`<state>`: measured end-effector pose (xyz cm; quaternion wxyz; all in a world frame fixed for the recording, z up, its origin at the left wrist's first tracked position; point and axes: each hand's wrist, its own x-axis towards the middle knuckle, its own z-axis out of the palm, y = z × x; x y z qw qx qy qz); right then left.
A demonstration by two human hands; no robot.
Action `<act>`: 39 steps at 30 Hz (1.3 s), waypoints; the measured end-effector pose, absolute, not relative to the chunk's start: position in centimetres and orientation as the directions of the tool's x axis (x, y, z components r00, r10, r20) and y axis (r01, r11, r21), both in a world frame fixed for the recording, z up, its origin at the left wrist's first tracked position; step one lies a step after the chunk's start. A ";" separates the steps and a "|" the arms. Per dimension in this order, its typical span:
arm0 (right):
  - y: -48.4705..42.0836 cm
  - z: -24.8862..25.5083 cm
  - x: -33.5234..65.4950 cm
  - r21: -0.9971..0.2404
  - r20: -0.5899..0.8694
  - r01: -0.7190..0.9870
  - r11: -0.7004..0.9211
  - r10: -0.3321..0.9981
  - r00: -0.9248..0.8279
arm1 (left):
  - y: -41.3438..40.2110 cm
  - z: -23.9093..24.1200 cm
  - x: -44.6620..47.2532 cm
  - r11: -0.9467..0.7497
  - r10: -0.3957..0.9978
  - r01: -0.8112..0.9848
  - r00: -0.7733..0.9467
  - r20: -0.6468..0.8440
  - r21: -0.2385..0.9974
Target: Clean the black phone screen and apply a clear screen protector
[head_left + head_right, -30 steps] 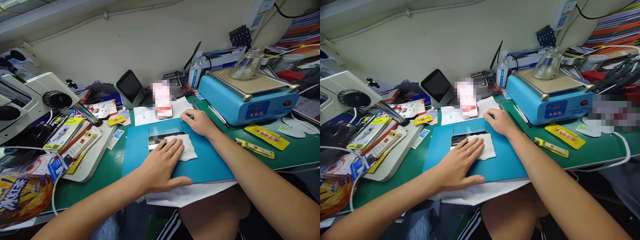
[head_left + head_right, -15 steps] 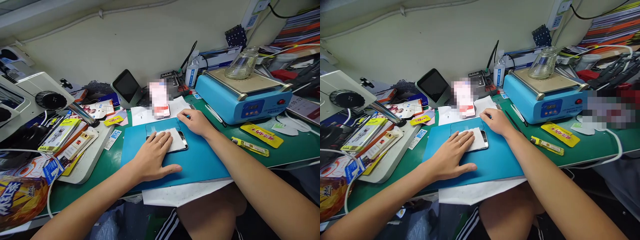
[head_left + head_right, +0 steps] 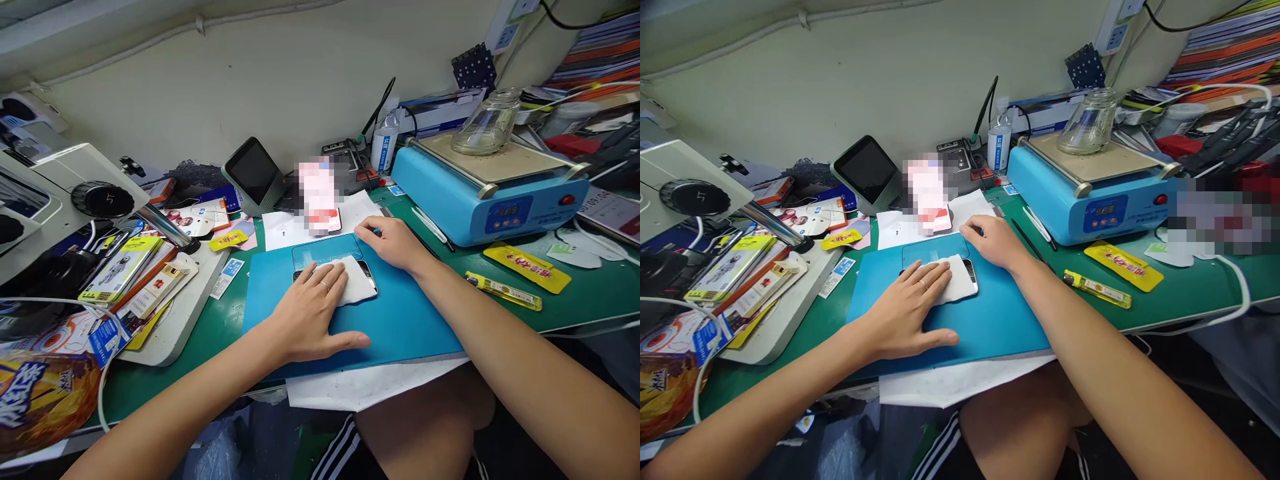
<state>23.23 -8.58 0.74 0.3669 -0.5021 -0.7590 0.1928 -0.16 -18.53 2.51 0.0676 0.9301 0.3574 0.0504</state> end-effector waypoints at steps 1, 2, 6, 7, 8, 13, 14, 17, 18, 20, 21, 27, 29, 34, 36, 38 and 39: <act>-8.6 0.8 23.2 -0.659 0.363 0.623 0.421 0.904 -0.228 | -18.7 2.5 -0.3 -0.736 0.671 0.658 0.739 0.048 0.156; -8.6 0.8 23.2 -0.657 0.361 0.626 0.421 0.904 -0.229 | -19.1 2.4 -0.5 -0.735 0.674 0.662 0.737 0.052 0.146; -8.7 1.0 23.2 -0.653 0.352 0.633 0.417 0.906 -0.234 | -21.9 2.3 -2.2 -0.719 0.694 0.688 0.717 0.062 0.094; -8.7 1.1 23.1 -0.652 0.349 0.634 0.415 0.907 -0.235 | -22.6 2.2 -2.6 -0.712 0.703 0.698 0.708 0.068 0.080; -8.7 1.1 23.1 -0.652 0.346 0.636 0.413 0.908 -0.235 | -23.1 2.1 -3.0 -0.702 0.713 0.709 0.698 0.072 0.067; -8.8 1.3 23.1 -0.649 0.340 0.644 0.405 0.912 -0.230 | -22.1 1.8 -3.5 -0.608 0.792 0.792 0.603 0.094 0.045; -8.8 1.3 23.1 -0.648 0.341 0.646 0.404 0.912 -0.228 | -21.5 1.8 -3.5 -0.599 0.799 0.799 0.594 0.093 0.051; -8.8 1.4 23.0 -0.642 0.346 0.652 0.402 0.912 -0.221 | -20.3 2.1 -3.3 -0.589 0.808 0.804 0.583 0.083 0.080; -8.8 1.3 23.0 -0.640 0.348 0.655 0.402 0.911 -0.220 | -20.3 2.3 -3.3 -0.588 0.809 0.804 0.582 0.082 0.087; -8.7 1.3 23.0 -0.635 0.350 0.660 0.402 0.911 -0.219 | -21.0 2.4 -3.4 -0.590 0.808 0.802 0.584 0.080 0.095; -8.7 1.2 23.0 -0.632 0.349 0.662 0.403 0.911 -0.221 | -21.6 2.4 -3.4 -0.587 0.809 0.803 0.582 0.078 0.097; -8.6 1.0 23.0 -0.609 0.341 0.678 0.413 0.907 -0.247 | -23.2 2.4 -3.6 -0.578 0.816 0.809 0.575 0.058 0.105; -8.6 1.0 22.9 -0.591 0.343 0.689 0.419 0.904 -0.255 | -22.1 2.4 -3.3 -0.576 0.817 0.809 0.574 0.053 0.114; -8.3 0.6 22.8 -0.519 0.339 0.734 0.439 0.894 -0.294 | -20.8 2.5 -3.0 -0.564 0.826 0.816 0.562 0.055 0.130; -8.0 0.4 22.8 -0.493 0.318 0.757 0.429 0.899 -0.302 | -21.6 2.4 -3.2 -0.580 0.815 0.806 0.575 0.073 0.121; -7.9 0.2 22.7 -0.473 0.290 0.777 0.415 0.906 -0.308 | -22.5 2.2 -3.5 -0.596 0.803 0.798 0.589 0.089 0.091; -7.8 0.2 22.7 -0.464 0.276 0.785 0.411 0.909 -0.312 | -22.8 2.1 -3.6 -0.596 0.802 0.800 0.588 0.103 0.074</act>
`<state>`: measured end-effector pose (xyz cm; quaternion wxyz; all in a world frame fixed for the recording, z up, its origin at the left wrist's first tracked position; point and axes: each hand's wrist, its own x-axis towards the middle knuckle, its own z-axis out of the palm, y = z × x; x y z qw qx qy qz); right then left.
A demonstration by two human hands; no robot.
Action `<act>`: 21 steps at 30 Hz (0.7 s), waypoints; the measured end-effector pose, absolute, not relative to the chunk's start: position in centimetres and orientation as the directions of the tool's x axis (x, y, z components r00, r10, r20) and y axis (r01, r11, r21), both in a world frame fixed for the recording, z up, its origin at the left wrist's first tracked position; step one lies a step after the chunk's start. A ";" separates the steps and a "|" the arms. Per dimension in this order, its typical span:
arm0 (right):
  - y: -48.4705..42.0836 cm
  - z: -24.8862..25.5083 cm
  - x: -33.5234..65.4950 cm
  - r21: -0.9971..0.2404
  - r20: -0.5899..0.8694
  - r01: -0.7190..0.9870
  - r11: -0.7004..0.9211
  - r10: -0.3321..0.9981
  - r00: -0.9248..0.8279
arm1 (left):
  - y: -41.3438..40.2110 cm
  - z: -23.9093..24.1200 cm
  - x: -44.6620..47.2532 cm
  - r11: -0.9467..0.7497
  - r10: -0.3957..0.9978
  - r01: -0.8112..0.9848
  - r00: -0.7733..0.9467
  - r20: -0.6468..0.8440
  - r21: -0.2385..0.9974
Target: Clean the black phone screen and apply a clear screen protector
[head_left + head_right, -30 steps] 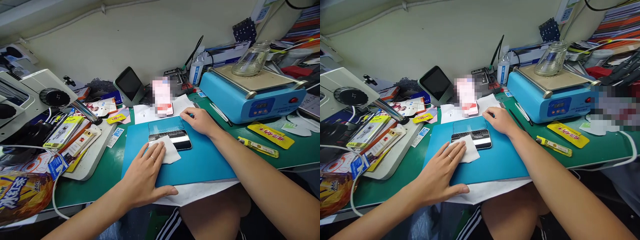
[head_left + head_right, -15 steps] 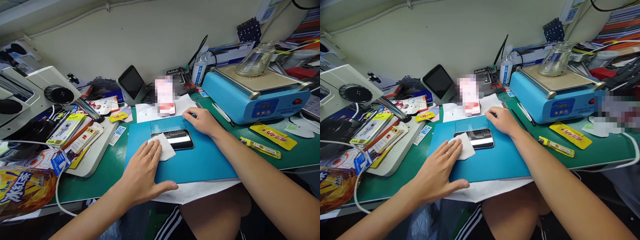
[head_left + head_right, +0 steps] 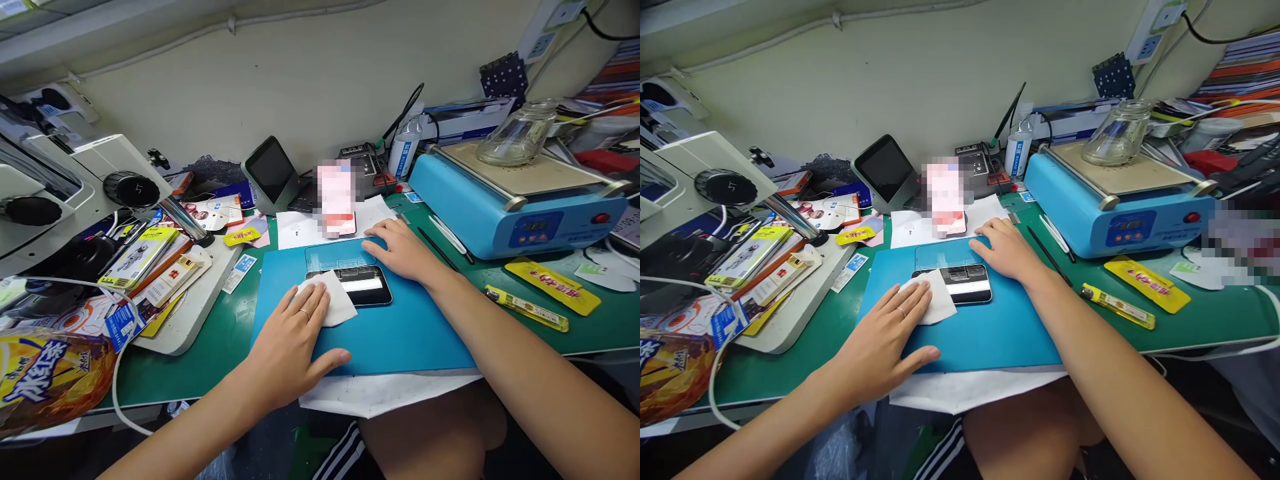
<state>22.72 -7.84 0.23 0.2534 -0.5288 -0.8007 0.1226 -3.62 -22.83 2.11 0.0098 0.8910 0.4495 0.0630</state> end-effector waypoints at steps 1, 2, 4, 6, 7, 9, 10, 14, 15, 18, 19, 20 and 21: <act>-7.8 0.2 22.7 -0.458 0.264 0.791 0.407 0.911 -0.316 | -23.0 2.1 -3.8 -0.601 0.797 0.797 0.592 0.118 0.060; -7.8 0.3 22.7 -0.452 0.253 0.795 0.404 0.913 -0.320 | -23.0 2.0 -3.9 -0.604 0.793 0.795 0.593 0.140 0.051; -7.9 0.4 22.7 -0.447 0.235 0.802 0.397 0.917 -0.323 | -22.5 2.1 -4.1 -0.620 0.775 0.783 0.604 0.186 0.040; -8.0 0.5 22.7 -0.448 0.220 0.804 0.391 0.920 -0.325 | -21.7 2.4 -4.3 -0.641 0.752 0.767 0.620 0.224 0.030; -8.0 0.5 22.7 -0.449 0.216 0.803 0.391 0.920 -0.327 | -21.2 2.5 -4.4 -0.649 0.744 0.760 0.627 0.231 0.024; -7.9 0.5 22.8 -0.454 0.212 0.798 0.396 0.918 -0.335 | -20.4 2.8 -4.9 -0.645 0.747 0.764 0.625 0.227 0.019; -7.9 0.5 22.9 -0.457 0.212 0.795 0.399 0.917 -0.339 | -20.0 3.0 -5.1 -0.643 0.748 0.766 0.622 0.234 0.018; -7.9 0.5 23.0 -0.465 0.224 0.785 0.409 0.912 -0.343 | -18.5 3.4 -6.8 -0.602 0.775 0.798 0.590 0.227 -0.022; -7.9 0.5 23.0 -0.466 0.229 0.783 0.413 0.911 -0.344 | -18.1 3.5 -7.3 -0.571 0.791 0.819 0.568 0.226 -0.058; -8.0 0.6 23.0 -0.467 0.251 0.771 0.432 0.902 -0.352 | -16.9 3.9 -8.7 -0.500 0.835 0.852 0.521 0.177 -0.154; -8.1 0.7 23.0 -0.467 0.263 0.768 0.440 0.897 -0.354 | -16.5 4.0 -9.1 -0.490 0.844 0.857 0.512 0.161 -0.162; -8.2 0.7 23.0 -0.465 0.277 0.764 0.447 0.893 -0.354 | -16.2 4.1 -9.3 -0.478 0.853 0.863 0.500 0.151 -0.162; -8.2 0.8 23.0 -0.462 0.291 0.762 0.454 0.889 -0.354 | -15.9 4.2 -9.4 -0.464 0.862 0.872 0.485 0.145 -0.158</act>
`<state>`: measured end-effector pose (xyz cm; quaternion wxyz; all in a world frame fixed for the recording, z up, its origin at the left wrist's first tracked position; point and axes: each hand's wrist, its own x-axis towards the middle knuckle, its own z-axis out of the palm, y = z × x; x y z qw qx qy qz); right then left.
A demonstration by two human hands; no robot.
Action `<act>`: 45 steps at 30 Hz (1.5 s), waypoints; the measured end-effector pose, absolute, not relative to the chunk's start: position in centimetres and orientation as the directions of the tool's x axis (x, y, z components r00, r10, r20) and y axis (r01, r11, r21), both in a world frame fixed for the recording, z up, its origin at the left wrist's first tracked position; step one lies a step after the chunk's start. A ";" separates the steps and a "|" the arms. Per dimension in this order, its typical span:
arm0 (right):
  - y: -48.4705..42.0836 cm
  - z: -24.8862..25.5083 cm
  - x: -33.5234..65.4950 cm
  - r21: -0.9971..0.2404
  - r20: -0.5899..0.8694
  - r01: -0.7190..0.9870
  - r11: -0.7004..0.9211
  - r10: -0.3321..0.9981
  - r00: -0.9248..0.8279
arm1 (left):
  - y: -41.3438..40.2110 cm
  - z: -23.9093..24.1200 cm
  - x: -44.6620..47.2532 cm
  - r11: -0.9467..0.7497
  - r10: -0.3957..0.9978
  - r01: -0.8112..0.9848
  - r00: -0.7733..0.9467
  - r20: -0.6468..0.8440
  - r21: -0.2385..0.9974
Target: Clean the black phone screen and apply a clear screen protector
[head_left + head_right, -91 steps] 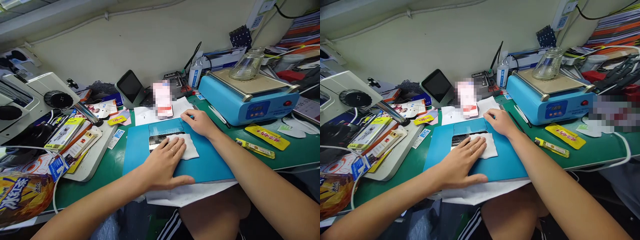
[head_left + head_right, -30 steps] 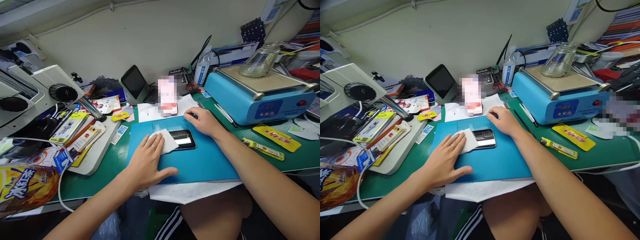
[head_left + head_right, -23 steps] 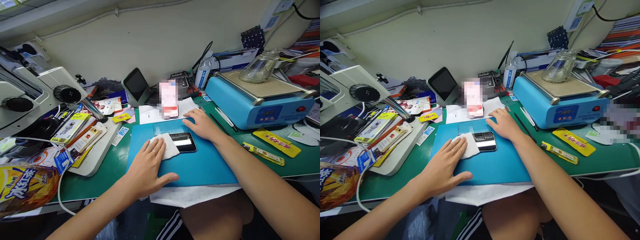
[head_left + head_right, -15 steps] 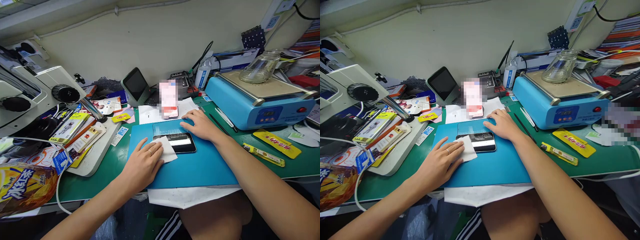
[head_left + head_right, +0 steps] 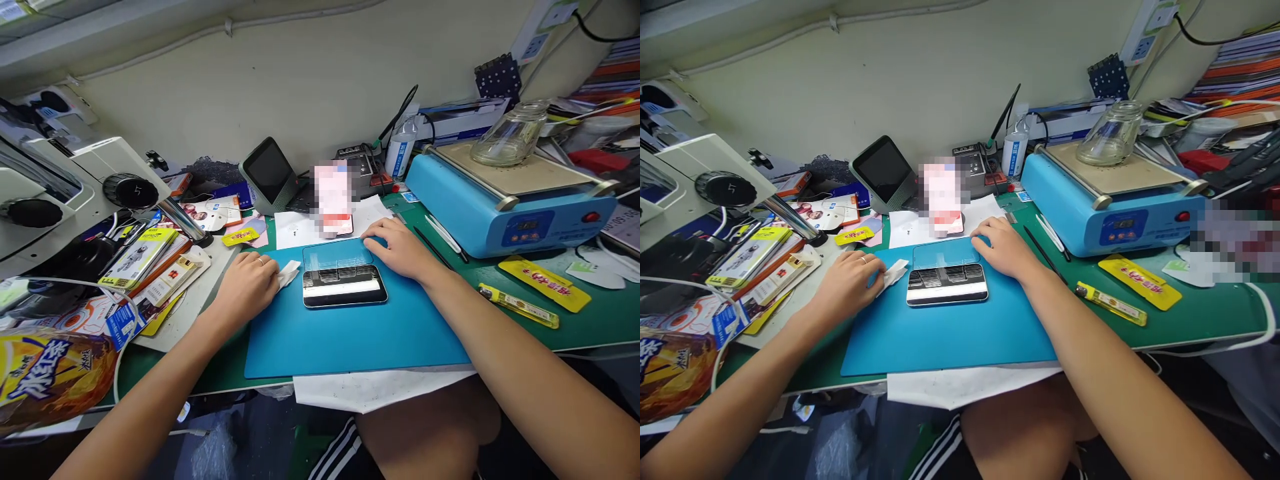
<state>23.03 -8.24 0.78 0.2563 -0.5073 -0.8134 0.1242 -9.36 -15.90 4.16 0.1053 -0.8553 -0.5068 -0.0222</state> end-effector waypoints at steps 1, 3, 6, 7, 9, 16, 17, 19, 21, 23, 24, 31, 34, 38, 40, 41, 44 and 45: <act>-8.3 0.9 23.0 -0.458 0.304 0.760 0.460 0.885 -0.353 | -15.6 4.2 -9.3 -0.449 0.872 0.882 0.467 0.145 -0.144; -8.6 1.0 23.1 -0.448 0.325 0.763 0.466 0.880 -0.346 | -15.2 4.3 -8.8 -0.422 0.890 0.902 0.432 0.150 -0.093; -9.0 1.2 23.3 -0.435 0.340 0.783 0.444 0.886 -0.314 | -14.7 4.2 -7.3 -0.417 0.899 0.909 0.414 0.140 -0.004; -9.1 1.3 23.3 -0.434 0.342 0.794 0.426 0.893 -0.292 | -14.6 4.1 -6.8 -0.421 0.899 0.907 0.416 0.134 0.014; -9.4 1.4 23.4 -0.437 0.341 0.815 0.381 0.909 -0.242 | -14.6 3.8 -5.7 -0.434 0.897 0.900 0.428 0.114 0.039; -10.3 2.2 22.8 -0.460 0.308 0.813 0.357 0.923 -0.231 | -15.3 2.8 -4.4 -0.369 0.926 0.831 0.368 0.085 0.417; -10.4 2.3 22.7 -0.470 0.302 0.809 0.354 0.925 -0.230 | -15.3 2.9 -4.5 -0.320 0.940 0.788 0.333 0.072 0.526; -10.4 2.3 22.6 -0.493 0.287 0.802 0.338 0.933 -0.217 | -14.9 3.0 -4.6 -0.193 0.968 0.645 0.247 0.037 0.739; -10.3 2.3 22.6 -0.516 0.273 0.797 0.316 0.942 -0.196 | -14.4 3.1 -4.8 -0.090 0.985 0.465 0.170 0.011 0.881; -10.2 2.3 22.6 -0.533 0.266 0.792 0.299 0.947 -0.178 | -13.9 3.2 -4.9 -0.063 0.991 0.318 0.128 0.023 0.946; -10.2 2.3 22.6 -0.539 0.265 0.789 0.294 0.949 -0.173 | -13.7 3.1 -4.9 -0.071 0.991 0.266 0.125 0.039 0.961; -10.2 2.1 22.5 -0.557 0.264 0.768 0.315 0.944 -0.197 | -13.0 1.9 -5.2 -0.162 0.973 0.142 0.187 0.135 0.976; -10.2 2.1 22.5 -0.557 0.263 0.761 0.331 0.940 -0.217 | -13.0 1.3 -5.0 -0.213 0.963 0.112 0.195 0.189 0.971; -10.2 2.2 22.4 -0.560 0.262 0.748 0.355 0.933 -0.246 | -12.8 0.6 -4.5 -0.251 0.954 0.077 0.188 0.233 0.965; -10.2 2.4 22.4 -0.564 0.262 0.739 0.368 0.929 -0.262 | -12.8 0.5 -4.3 -0.246 0.953 0.073 0.200 0.227 0.967; -10.2 2.4 22.4 -0.566 0.262 0.735 0.373 0.927 -0.269 | -12.8 0.4 -4.2 -0.241 0.953 0.081 0.207 0.220 0.967; -10.2 2.6 22.5 -0.572 0.257 0.723 0.387 0.922 -0.290 | -12.8 0.6 -4.3 -0.221 0.962 0.138 0.196 0.192 0.965; -10.2 2.6 22.5 -0.574 0.256 0.719 0.393 0.920 -0.298 | -12.8 0.6 -4.4 -0.207 0.968 0.161 0.178 0.178 0.965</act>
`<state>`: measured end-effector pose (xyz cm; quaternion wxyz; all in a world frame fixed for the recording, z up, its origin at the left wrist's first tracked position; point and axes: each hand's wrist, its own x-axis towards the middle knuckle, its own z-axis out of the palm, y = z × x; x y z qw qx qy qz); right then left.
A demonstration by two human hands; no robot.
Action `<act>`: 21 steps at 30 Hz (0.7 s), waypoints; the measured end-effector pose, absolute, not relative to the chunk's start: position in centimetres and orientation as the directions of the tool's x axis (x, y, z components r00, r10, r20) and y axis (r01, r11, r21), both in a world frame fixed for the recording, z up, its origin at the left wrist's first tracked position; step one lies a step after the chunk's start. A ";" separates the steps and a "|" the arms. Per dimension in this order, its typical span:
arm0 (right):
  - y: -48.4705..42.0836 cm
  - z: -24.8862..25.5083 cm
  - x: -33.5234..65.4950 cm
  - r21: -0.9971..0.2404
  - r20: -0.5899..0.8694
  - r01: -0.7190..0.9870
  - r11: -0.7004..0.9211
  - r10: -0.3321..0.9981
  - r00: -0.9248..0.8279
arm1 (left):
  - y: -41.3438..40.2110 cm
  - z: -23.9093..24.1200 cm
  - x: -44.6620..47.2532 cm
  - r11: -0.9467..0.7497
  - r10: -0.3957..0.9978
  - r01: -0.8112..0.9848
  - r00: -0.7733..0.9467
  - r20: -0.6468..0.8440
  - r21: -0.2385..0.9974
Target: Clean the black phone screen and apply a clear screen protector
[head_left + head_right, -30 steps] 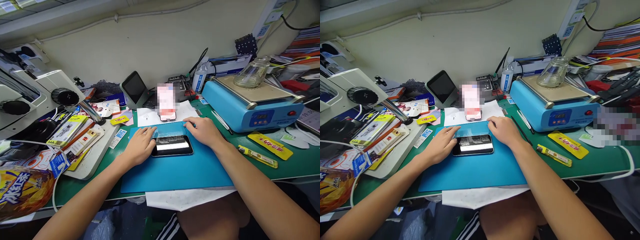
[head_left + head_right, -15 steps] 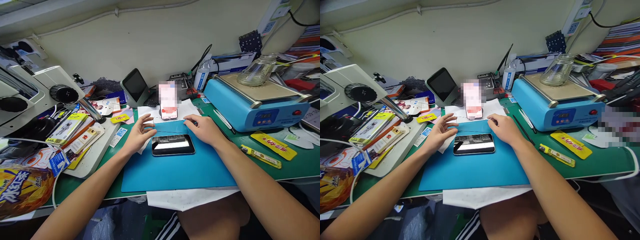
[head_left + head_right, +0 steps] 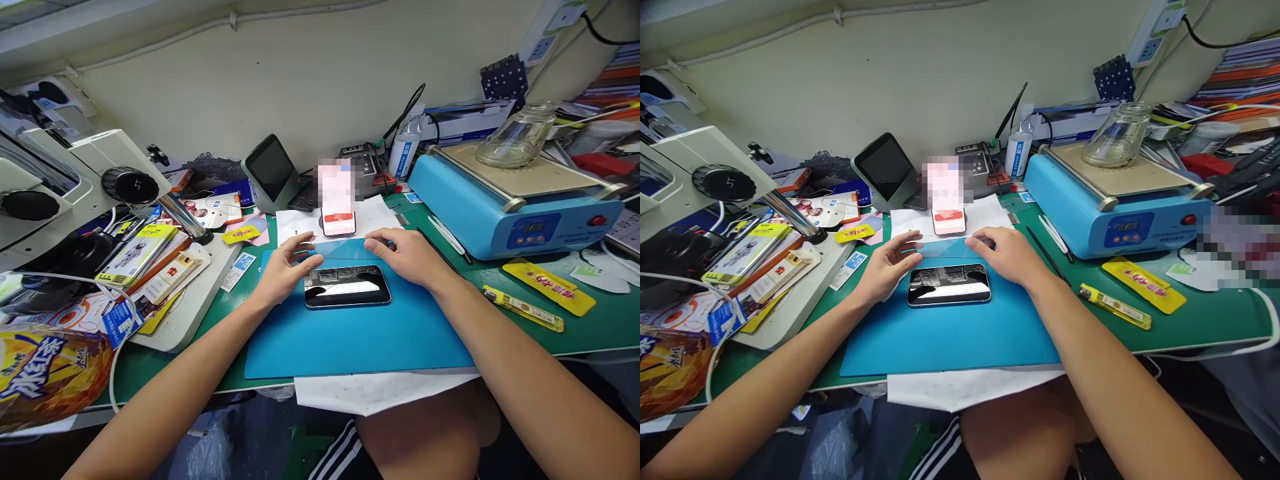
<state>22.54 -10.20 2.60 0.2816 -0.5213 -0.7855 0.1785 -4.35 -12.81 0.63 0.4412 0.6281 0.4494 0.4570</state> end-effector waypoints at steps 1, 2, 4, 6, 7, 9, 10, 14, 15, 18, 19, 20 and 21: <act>-10.2 2.6 22.6 -0.576 0.256 0.714 0.398 0.918 -0.304 | -12.8 0.7 -4.4 -0.190 0.974 0.184 0.156 0.163 0.964; -10.2 2.6 22.6 -0.577 0.257 0.711 0.401 0.916 -0.308 | -12.7 0.8 -4.5 -0.174 0.980 0.205 0.130 0.149 0.963; -10.2 2.5 22.7 -0.579 0.268 0.704 0.413 0.911 -0.314 | -12.6 0.8 -4.7 -0.154 0.987 0.246 0.080 0.138 0.957; -10.2 2.5 22.7 -0.568 0.304 0.691 0.446 0.895 -0.328 | -12.4 0.8 -4.8 -0.152 0.988 0.292 0.047 0.144 0.944; -10.3 2.5 22.7 -0.558 0.332 0.682 0.473 0.880 -0.338 | -12.4 0.8 -4.9 -0.154 0.988 0.311 0.038 0.150 0.938; -10.3 2.4 22.7 -0.541 0.396 0.661 0.521 0.850 -0.346 | -12.3 0.8 -5.0 -0.160 0.987 0.330 0.034 0.158 0.930; -10.4 2.4 22.7 -0.540 0.424 0.651 0.533 0.841 -0.337 | -12.4 0.8 -5.0 -0.166 0.986 0.329 0.040 0.162 0.929; -10.5 2.5 22.6 -0.588 0.473 0.617 0.523 0.841 -0.261 | -12.7 0.9 -5.0 -0.218 0.975 0.315 0.104 0.195 0.924; -10.6 2.5 22.6 -0.599 0.474 0.611 0.518 0.844 -0.250 | -12.8 1.0 -5.0 -0.237 0.971 0.323 0.120 0.208 0.916; -10.7 2.7 22.6 -0.621 0.462 0.606 0.497 0.857 -0.229 | -13.1 1.3 -4.9 -0.286 0.958 0.386 0.147 0.248 0.877; -10.7 2.7 22.6 -0.628 0.453 0.606 0.488 0.863 -0.225 | -13.2 1.4 -4.8 -0.297 0.955 0.409 0.148 0.258 0.863; -10.7 2.7 22.6 -0.636 0.442 0.608 0.476 0.870 -0.219 | -13.3 1.5 -4.8 -0.304 0.953 0.430 0.145 0.268 0.850; -10.7 2.7 22.5 -0.645 0.427 0.609 0.462 0.878 -0.215 | -13.4 1.6 -4.8 -0.310 0.951 0.447 0.143 0.275 0.839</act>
